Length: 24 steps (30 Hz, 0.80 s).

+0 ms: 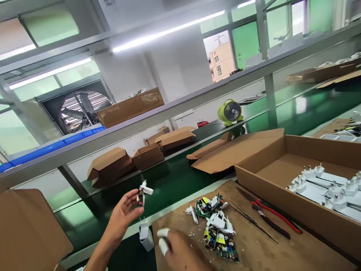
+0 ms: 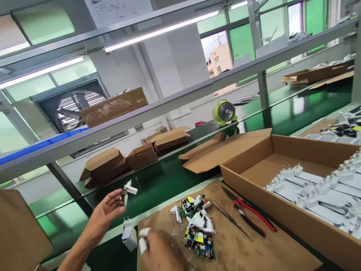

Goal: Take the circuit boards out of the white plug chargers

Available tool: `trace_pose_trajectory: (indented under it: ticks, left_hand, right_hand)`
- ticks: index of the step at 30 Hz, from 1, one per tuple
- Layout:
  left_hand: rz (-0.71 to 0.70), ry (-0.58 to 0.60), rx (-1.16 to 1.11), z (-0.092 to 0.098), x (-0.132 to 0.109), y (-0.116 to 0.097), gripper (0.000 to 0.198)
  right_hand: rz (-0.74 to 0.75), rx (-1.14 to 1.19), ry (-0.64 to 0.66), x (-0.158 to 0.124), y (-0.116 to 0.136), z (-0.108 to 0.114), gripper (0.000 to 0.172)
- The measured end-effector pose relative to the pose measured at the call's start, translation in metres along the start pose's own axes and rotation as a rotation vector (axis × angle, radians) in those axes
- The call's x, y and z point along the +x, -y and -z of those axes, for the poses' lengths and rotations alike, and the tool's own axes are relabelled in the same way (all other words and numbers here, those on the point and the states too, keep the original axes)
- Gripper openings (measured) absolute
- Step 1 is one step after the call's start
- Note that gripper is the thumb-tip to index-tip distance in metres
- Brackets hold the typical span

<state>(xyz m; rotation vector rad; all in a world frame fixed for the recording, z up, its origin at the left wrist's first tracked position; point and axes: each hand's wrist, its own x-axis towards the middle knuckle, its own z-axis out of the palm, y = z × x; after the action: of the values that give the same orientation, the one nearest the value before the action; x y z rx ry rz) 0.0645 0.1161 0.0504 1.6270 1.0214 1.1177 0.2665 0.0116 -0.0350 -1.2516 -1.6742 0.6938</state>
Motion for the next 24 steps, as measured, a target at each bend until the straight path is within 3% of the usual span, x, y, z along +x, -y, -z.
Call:
trace_pose_trajectory:
  ticks: [3, 6, 8, 11, 14, 17, 20, 24]
  left_hand:
    - [0.005, 0.202, 0.004, -0.024, -0.066, 0.002, 0.086]
    - [-0.088, 0.405, 0.278, -0.042, -0.112, 0.013, 0.061]
    - [-0.195, 0.357, 0.448, -0.034, -0.126, 0.015, 0.054]
    - [-0.278, 0.106, 0.616, 0.013, -0.136, 0.011, 0.056]
    - [-0.237, -0.096, 0.992, 0.074, -0.144, 0.016, 0.039]
    - [-0.129, -0.158, 1.342, 0.110, -0.151, 0.037, 0.026]
    - [-0.130, -0.144, 1.367, 0.108, -0.154, 0.054, 0.020]
    - [-0.179, -0.050, 0.969, 0.069, -0.155, 0.040, 0.015]
  right_hand:
    - [-0.163, 0.192, 0.004, 0.021, -0.008, 0.003, 0.035]
    - [-0.241, 0.308, 0.055, 0.030, -0.011, 0.003, 0.039]
    - [-0.250, 0.342, 0.100, 0.030, -0.009, 0.004, 0.033]
    - [-0.207, 0.316, 0.163, 0.027, 0.000, 0.009, 0.027]
    - [-0.154, 0.231, 0.219, 0.024, 0.012, 0.018, 0.027]
    - [-0.131, 0.103, 0.320, 0.018, 0.026, 0.033, 0.036]
    - [-0.115, -0.050, 0.460, 0.009, 0.039, 0.049, 0.057]
    - [-0.035, -0.314, 0.588, -0.004, 0.057, 0.066, 0.082]
